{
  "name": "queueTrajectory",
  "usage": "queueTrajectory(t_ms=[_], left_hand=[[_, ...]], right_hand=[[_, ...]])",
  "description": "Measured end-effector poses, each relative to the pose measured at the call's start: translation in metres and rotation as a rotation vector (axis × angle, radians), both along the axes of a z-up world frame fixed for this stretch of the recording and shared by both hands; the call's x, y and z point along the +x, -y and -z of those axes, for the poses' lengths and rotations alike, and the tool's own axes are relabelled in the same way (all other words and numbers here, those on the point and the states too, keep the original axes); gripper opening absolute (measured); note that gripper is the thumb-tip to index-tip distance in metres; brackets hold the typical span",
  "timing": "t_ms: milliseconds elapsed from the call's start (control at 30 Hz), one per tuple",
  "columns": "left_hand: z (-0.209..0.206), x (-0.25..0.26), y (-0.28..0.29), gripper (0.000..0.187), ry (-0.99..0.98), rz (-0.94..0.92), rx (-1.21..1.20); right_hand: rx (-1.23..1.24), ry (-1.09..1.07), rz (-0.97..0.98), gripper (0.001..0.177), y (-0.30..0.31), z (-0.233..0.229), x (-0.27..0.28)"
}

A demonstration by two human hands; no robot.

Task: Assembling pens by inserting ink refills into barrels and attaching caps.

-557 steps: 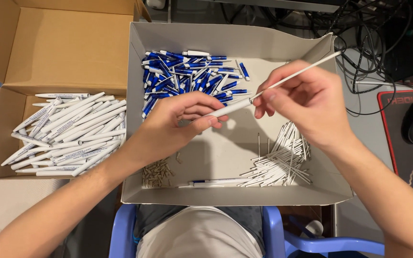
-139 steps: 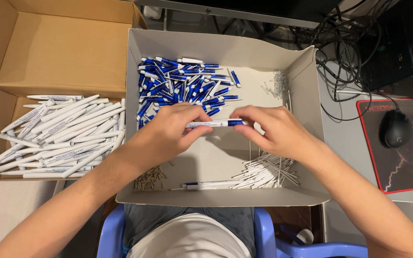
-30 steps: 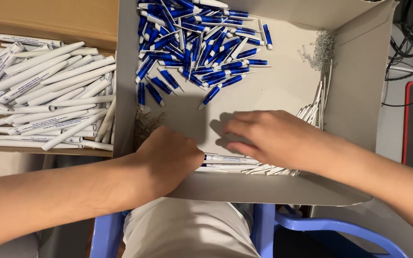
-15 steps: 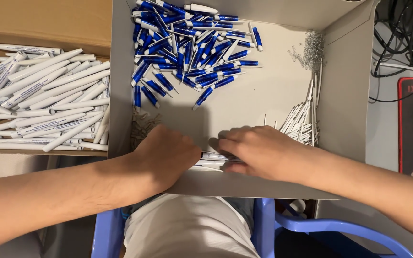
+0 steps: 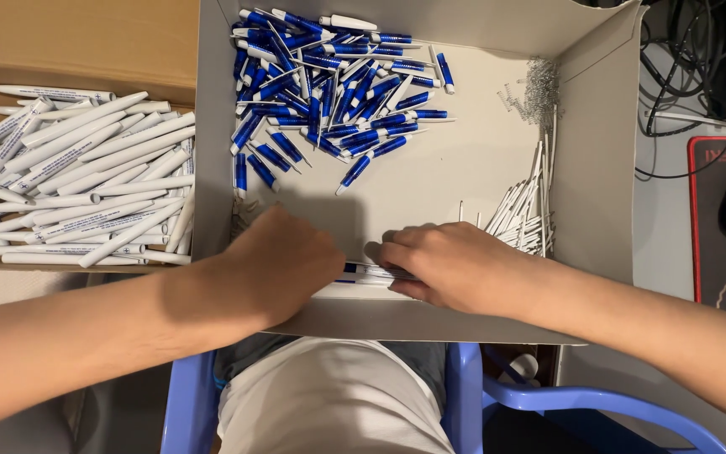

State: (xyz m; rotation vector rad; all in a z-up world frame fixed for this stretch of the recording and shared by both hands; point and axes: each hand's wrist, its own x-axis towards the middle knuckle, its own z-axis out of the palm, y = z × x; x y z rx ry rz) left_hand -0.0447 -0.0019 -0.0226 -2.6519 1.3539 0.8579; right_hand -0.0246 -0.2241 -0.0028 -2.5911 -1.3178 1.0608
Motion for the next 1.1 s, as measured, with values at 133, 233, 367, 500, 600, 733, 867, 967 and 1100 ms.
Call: queueTrajectory(t_ms=[133,233,367,500,600,733,867,967,1100], left_hand=[[-0.045,0.008,-0.013,0.028,0.075,0.069,0.077],[-0.074,0.014,-0.028,0.012,0.25,-0.061,0.12],[-0.122,0.032,-0.026,0.013,0.129,-0.397,0.162],[-0.113,0.05,-0.025,0.011,0.15,-0.584,-0.141],[-0.088,0.066,-0.024,0.013,0.16,-0.594,-0.393],[-0.081,0.078,-0.014,0.012,0.09,-0.549,-0.635],[-0.07,0.086,-0.002,0.007,0.031,-0.535,-0.792],[-0.056,0.088,0.002,0.009,-0.043,-0.583,-0.907],[-0.049,0.089,0.003,0.013,-0.055,-0.627,-1.006]], right_hand=[[0.014,-0.003,0.005,0.025,0.002,0.004,0.001],[0.07,-0.008,-0.001,0.047,0.01,0.022,0.0],[0.173,-0.019,-0.073,0.03,0.013,0.026,-0.004],[0.198,-0.156,-0.031,0.039,0.009,0.003,0.004],[0.312,-0.056,0.16,0.03,0.029,-0.016,0.037],[0.287,0.358,0.288,0.021,0.077,-0.028,0.095],[-0.02,0.477,0.583,0.022,0.078,-0.029,0.125],[-0.251,0.454,0.62,0.023,0.076,-0.008,0.143],[-0.345,0.434,0.653,0.021,0.076,0.01,0.15]])
